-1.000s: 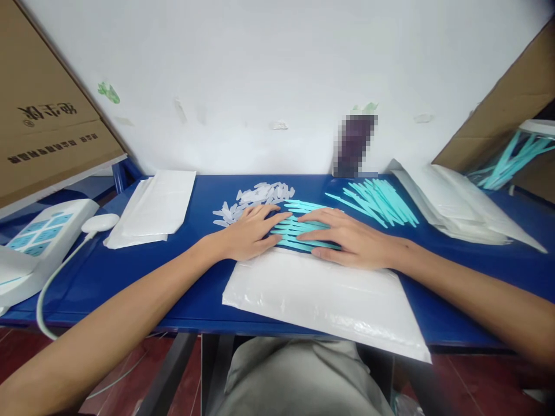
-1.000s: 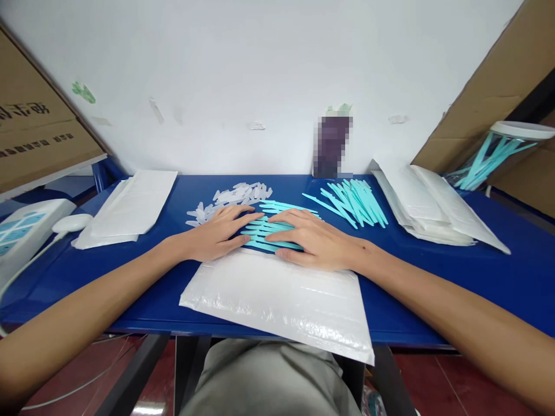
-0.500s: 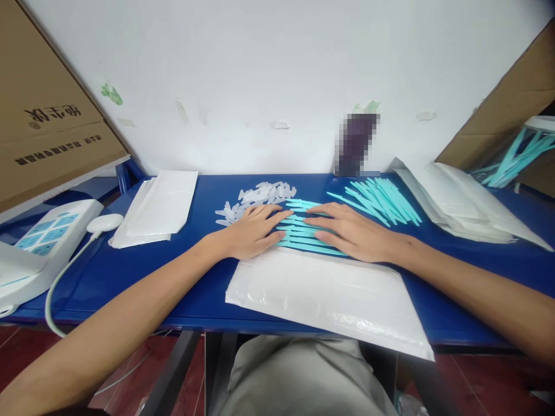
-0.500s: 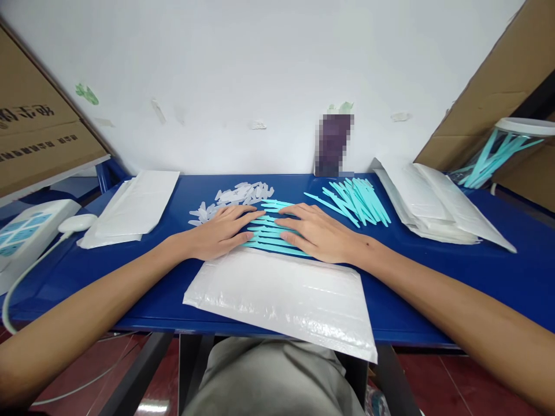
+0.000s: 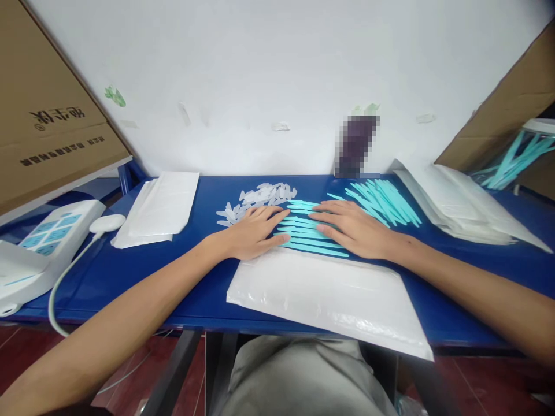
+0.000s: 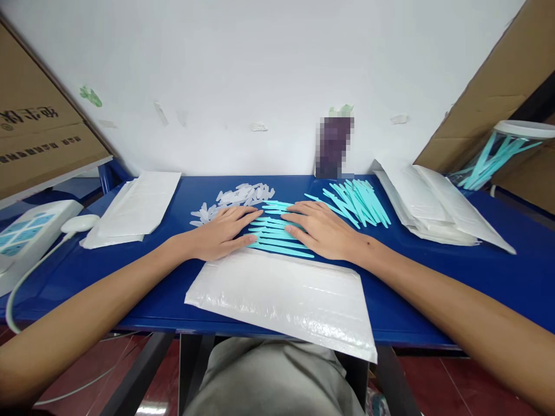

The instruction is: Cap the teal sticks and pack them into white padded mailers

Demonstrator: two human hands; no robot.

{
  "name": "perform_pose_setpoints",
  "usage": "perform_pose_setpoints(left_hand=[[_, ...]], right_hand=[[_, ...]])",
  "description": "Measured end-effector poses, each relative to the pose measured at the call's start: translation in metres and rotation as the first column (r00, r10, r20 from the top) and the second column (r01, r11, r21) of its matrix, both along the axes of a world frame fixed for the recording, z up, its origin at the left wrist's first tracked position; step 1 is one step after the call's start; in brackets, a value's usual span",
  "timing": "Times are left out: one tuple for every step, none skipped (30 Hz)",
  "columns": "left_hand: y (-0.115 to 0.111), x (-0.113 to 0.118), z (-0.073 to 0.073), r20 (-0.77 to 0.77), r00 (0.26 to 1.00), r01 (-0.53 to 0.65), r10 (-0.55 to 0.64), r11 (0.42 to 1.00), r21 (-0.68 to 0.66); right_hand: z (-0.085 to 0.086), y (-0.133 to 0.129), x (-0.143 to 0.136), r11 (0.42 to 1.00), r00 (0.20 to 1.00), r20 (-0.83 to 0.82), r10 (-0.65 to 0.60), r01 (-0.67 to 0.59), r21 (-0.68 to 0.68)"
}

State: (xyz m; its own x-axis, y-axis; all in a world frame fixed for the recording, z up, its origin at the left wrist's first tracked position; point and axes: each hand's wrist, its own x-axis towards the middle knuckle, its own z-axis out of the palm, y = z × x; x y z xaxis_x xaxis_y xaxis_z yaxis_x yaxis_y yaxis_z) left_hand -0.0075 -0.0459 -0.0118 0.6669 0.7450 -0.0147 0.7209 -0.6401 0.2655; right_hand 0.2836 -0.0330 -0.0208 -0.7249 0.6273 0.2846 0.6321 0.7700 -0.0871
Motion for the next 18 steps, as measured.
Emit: perform_pose_setpoints(left_hand=[[0.0, 0.0001, 0.0, 0.006, 1.0, 0.0, 0.0, 1.0, 0.0], [0.0, 0.0002, 0.0, 0.011, 1.0, -0.001, 0.001, 1.0, 0.0], [-0.0001, 0.0003, 0.0001, 0.013, 1.0, -0.002, 0.002, 1.0, -0.001], [-0.0002, 0.0004, 0.0004, 0.013, 1.0, -0.002, 0.002, 1.0, -0.003], [-0.0005, 0.0004, 0.0007, 0.01, 1.0, -0.002, 0.002, 1.0, -0.006], [-0.0007, 0.0005, 0.001, 0.007, 1.0, -0.003, 0.003, 1.0, -0.009], [-0.0009, 0.0005, 0.0014, 0.004, 1.0, -0.003, 0.003, 1.0, -0.011], [-0.0011, 0.0006, 0.0016, 0.002, 1.0, -0.002, 0.002, 1.0, -0.012], [-0.0012, 0.0006, 0.0018, 0.001, 1.0, -0.001, 0.001, 1.0, -0.012], [-0.0012, 0.0007, 0.0018, 0.001, 1.0, -0.001, 0.001, 1.0, -0.011], [-0.0011, 0.0007, 0.0016, 0.003, 1.0, 0.002, -0.002, 1.0, -0.009], [-0.001, 0.0007, 0.0012, 0.006, 1.0, 0.005, -0.005, 1.0, -0.009], [-0.0009, 0.0006, 0.0007, 0.01, 1.0, 0.006, -0.006, 1.0, -0.011], [-0.0008, 0.0006, 0.0002, 0.015, 1.0, 0.004, -0.004, 1.0, -0.012], [-0.0009, 0.0005, -0.0003, 0.018, 1.0, 0.001, -0.001, 1.0, -0.013], [-0.0011, 0.0004, -0.0006, 0.02, 1.0, -0.003, 0.003, 1.0, -0.013], [-0.0014, 0.0003, -0.0007, 0.019, 1.0, -0.007, 0.007, 1.0, -0.012], [-0.0019, 0.0002, -0.0005, 0.014, 1.0, -0.011, 0.011, 1.0, -0.011]], right_hand=[[0.0, 0.0001, -0.0001, 1.0, 1.0, 0.001, -0.003, 0.003, 0.0], [0.0004, 0.0, -0.0003, 1.0, 1.0, 0.002, -0.002, 0.002, 0.0], [0.0011, -0.0004, -0.0006, 1.0, 1.0, 0.0, 0.002, -0.002, 0.0], [0.0019, -0.0008, -0.0008, 1.0, 1.0, -0.003, 0.005, -0.005, 0.001], [0.0028, -0.0013, -0.001, 1.0, 1.0, -0.008, 0.009, -0.009, 0.001], [0.0036, -0.0017, -0.0012, 1.0, 1.0, -0.011, 0.013, -0.013, 0.0], [0.0042, -0.002, -0.0014, 1.0, 1.0, -0.014, 0.015, -0.015, 0.0], [0.0047, -0.0021, -0.0015, 1.0, 1.0, -0.016, 0.014, -0.014, -0.001], [0.0049, -0.0021, -0.0016, 1.0, 1.0, -0.017, 0.01, -0.011, -0.001], [0.0049, -0.0021, -0.0018, 1.0, 1.0, -0.016, 0.006, -0.006, -0.002], [0.0048, -0.0022, -0.0019, 1.0, 1.0, -0.013, 0.002, -0.002, -0.004], [0.0046, -0.0023, -0.0021, 1.0, 1.0, -0.009, 0.006, -0.006, -0.008], [0.0045, -0.0026, -0.0022, 1.0, 1.0, -0.006, 0.02, -0.02, -0.015], [0.0043, -0.003, -0.0023, 0.999, 0.999, -0.005, 0.043, -0.043, -0.025], [0.0042, -0.0034, -0.0023, 0.997, 0.998, -0.008, 0.07, -0.07, -0.037], [0.004, -0.0038, -0.0022, 0.995, 0.996, -0.016, 0.091, -0.091, -0.045], [0.0038, -0.0039, -0.0019, 0.994, 0.995, -0.028, 0.097, -0.099, -0.049], [0.0034, -0.0036, -0.0014, 0.995, 0.996, -0.039, 0.085, -0.087, -0.048]])
